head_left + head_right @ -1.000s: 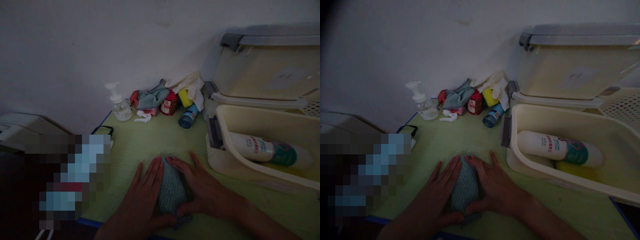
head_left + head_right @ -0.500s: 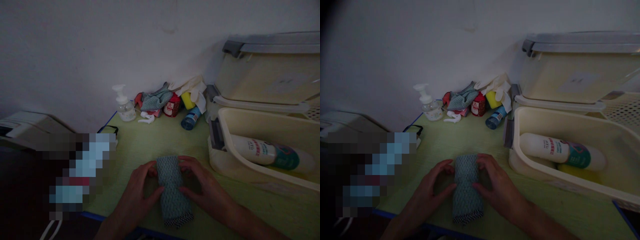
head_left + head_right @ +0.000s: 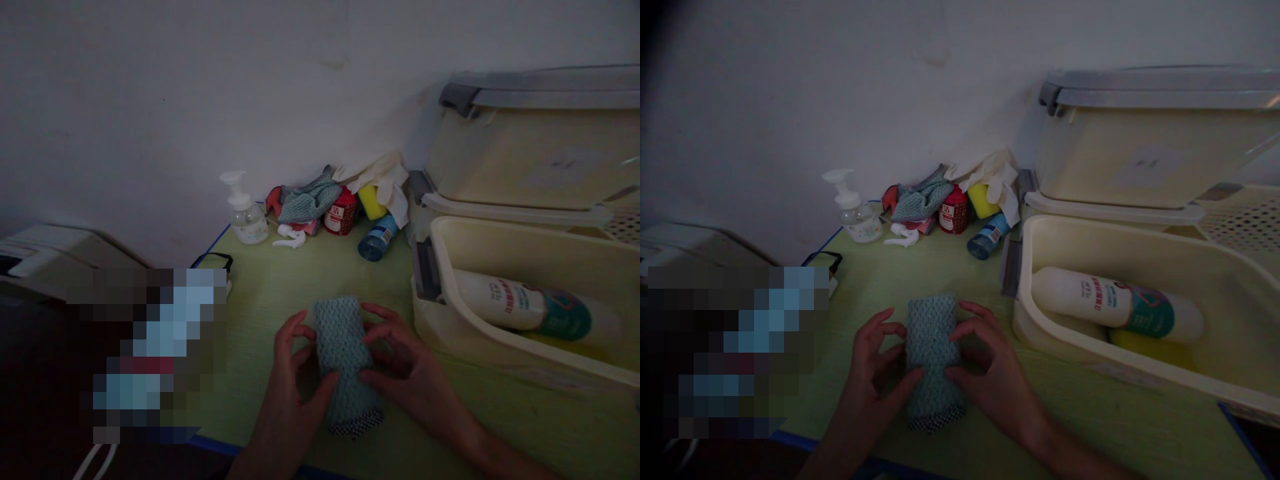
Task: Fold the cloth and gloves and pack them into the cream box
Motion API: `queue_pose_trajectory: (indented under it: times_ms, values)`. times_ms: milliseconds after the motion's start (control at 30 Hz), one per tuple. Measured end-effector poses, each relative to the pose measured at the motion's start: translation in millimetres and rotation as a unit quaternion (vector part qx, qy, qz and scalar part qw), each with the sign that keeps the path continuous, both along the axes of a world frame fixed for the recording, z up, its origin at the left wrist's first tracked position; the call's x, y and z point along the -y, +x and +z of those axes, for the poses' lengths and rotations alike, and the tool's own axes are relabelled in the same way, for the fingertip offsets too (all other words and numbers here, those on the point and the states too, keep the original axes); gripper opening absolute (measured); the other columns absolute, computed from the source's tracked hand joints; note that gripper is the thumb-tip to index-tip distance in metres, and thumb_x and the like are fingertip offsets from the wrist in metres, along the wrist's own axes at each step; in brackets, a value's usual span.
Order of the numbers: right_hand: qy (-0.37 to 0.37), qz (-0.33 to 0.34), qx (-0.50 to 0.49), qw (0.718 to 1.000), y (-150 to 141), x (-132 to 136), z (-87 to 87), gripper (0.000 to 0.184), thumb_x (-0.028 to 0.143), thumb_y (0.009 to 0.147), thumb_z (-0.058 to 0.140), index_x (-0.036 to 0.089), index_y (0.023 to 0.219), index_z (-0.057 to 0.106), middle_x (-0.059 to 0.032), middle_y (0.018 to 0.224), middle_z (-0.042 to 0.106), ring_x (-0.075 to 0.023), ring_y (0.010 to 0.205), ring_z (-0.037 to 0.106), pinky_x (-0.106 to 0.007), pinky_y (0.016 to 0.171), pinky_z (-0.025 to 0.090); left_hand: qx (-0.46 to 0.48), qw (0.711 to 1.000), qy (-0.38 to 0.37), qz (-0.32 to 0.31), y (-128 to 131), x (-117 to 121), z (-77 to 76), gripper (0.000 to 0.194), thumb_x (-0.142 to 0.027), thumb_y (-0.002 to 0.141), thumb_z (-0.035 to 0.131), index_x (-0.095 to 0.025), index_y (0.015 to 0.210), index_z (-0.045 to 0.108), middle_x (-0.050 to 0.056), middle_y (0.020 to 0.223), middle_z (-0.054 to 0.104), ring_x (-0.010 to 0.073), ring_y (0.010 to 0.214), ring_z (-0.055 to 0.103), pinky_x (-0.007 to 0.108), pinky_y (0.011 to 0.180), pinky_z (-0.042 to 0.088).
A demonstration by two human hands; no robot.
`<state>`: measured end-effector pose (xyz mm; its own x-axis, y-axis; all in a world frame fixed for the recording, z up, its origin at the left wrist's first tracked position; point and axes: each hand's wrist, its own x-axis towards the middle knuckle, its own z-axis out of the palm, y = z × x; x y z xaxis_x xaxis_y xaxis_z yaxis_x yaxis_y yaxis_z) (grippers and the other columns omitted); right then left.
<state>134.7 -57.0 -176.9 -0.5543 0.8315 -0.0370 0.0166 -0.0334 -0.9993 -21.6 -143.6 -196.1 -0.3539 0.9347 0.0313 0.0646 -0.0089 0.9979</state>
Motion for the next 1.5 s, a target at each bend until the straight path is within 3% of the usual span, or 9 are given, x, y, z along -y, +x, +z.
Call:
queue_pose_trajectory:
  times_ms: [167, 300, 533, 700, 800, 933, 1100, 1333, 1500]
  values:
    - [-0.049, 0.042, -0.044, 0.997, 1, -2, -0.7, 0.022, 0.020, 0.062, 0.076, 0.023, 0.081, 0.065, -0.0055, 0.131, 0.043, -0.0221, 0.110, 0.054, -0.033, 0.082, 0.052, 0.071, 0.997, 0.021, 0.016, 6, -4, 8.1, 0.035, -0.011, 0.075, 0.061, -0.025, 0.103, 0.046, 0.000, 0.101, 0.051, 0.0110, 0.083, 0.063, 0.021, 0.070, 0.052]
    - [-0.047, 0.072, -0.066, 0.994, -1, 0, -1.4, 0.027, 0.018, 0.064, 0.076, 0.026, 0.088, 0.067, -0.0016, 0.104, 0.058, -0.0159, 0.096, 0.060, -0.028, 0.080, 0.051, 0.046, 0.997, 0.063, 0.015, 6, -5, 11.5, 0.024, -0.006, 0.071, 0.061, -0.024, 0.087, 0.056, -0.002, 0.094, 0.048, 0.0083, 0.084, 0.060, 0.016, 0.073, 0.050]
    - [-0.008, 0.060, -0.096, 0.994, 1, 1, -1.9, 0.043, 0.017, 0.063, 0.078, 0.031, 0.101, 0.066, -0.0012, 0.099, 0.060, -0.0172, 0.096, 0.060, -0.029, 0.083, 0.049, 0.061, 0.995, 0.037, -0.067, 3, -4, 9.0, 0.036, -0.008, 0.070, 0.066, -0.030, 0.099, 0.063, 0.000, 0.113, 0.048, 0.0139, 0.096, 0.060, 0.022, 0.079, 0.051]
    - [0.014, 0.065, -0.097, 0.993, 1, 1, -0.1, 0.052, 0.009, 0.063, 0.075, 0.034, 0.108, 0.065, -0.0008, 0.105, 0.060, -0.0177, 0.104, 0.058, -0.031, 0.090, 0.047, 0.039, 0.996, -0.016, -0.075, 2, -4, 13.6, 0.045, -0.005, 0.066, 0.064, -0.030, 0.104, 0.066, 0.001, 0.107, 0.060, 0.0158, 0.096, 0.061, 0.022, 0.080, 0.050]
    - [0.055, 0.062, -0.071, 0.994, 1, 3, 2.2, 0.061, 0.002, 0.064, 0.070, 0.036, 0.114, 0.062, -0.0004, 0.111, 0.059, -0.0170, 0.106, 0.057, -0.031, 0.092, 0.046, 0.023, 0.998, -0.027, -0.055, 2, -4, 14.4, 0.044, -0.005, 0.066, 0.065, -0.029, 0.103, 0.067, 0.000, 0.103, 0.065, 0.0154, 0.093, 0.062, 0.021, 0.079, 0.050]
    - [0.174, 0.029, 0.005, 0.984, 3, 8, 4.9, 0.072, -0.003, 0.063, 0.066, 0.035, 0.123, 0.055, -0.0010, 0.110, 0.060, -0.0164, 0.102, 0.058, -0.028, 0.089, 0.048, -0.022, 0.999, 0.002, -0.027, 2, -3, 12.8, 0.043, -0.005, 0.063, 0.067, -0.029, 0.098, 0.070, -0.001, 0.095, 0.068, 0.0141, 0.089, 0.063, 0.019, 0.077, 0.050]
    - [0.273, 0.012, 0.090, 0.958, 6, 10, 6.7, 0.066, 0.001, 0.066, 0.062, 0.031, 0.124, 0.055, -0.0027, 0.100, 0.061, -0.0161, 0.091, 0.060, -0.026, 0.078, 0.052, -0.088, 0.995, 0.047, -0.001, 2, -1, 13.3, 0.038, -0.004, 0.062, 0.065, -0.027, 0.091, 0.073, 0.000, 0.084, 0.070, 0.0142, 0.078, 0.064, 0.019, 0.068, 0.052]
    - [0.296, 0.039, 0.140, 0.944, 8, 7, 4.6, 0.054, 0.006, 0.067, 0.059, 0.027, 0.117, 0.060, -0.0055, 0.097, 0.060, -0.0193, 0.090, 0.060, -0.030, 0.076, 0.053, -0.091, 0.995, 0.041, 0.029, 4, 1, 14.1, 0.039, -0.007, 0.065, 0.066, -0.024, 0.100, 0.071, 0.003, 0.087, 0.071, 0.0174, 0.079, 0.064, 0.024, 0.071, 0.053]
    - [0.329, 0.037, 0.126, 0.935, 7, 6, 5.2, 0.048, 0.005, 0.066, 0.059, 0.026, 0.109, 0.062, -0.0051, 0.093, 0.054, -0.0183, 0.087, 0.056, -0.029, 0.073, 0.051, -0.113, 0.989, 0.089, 0.018, 2, -2, 17.7, 0.035, -0.007, 0.062, 0.071, -0.026, 0.092, 0.072, -0.001, 0.074, 0.064, 0.0131, 0.070, 0.060, 0.019, 0.061, 0.049]
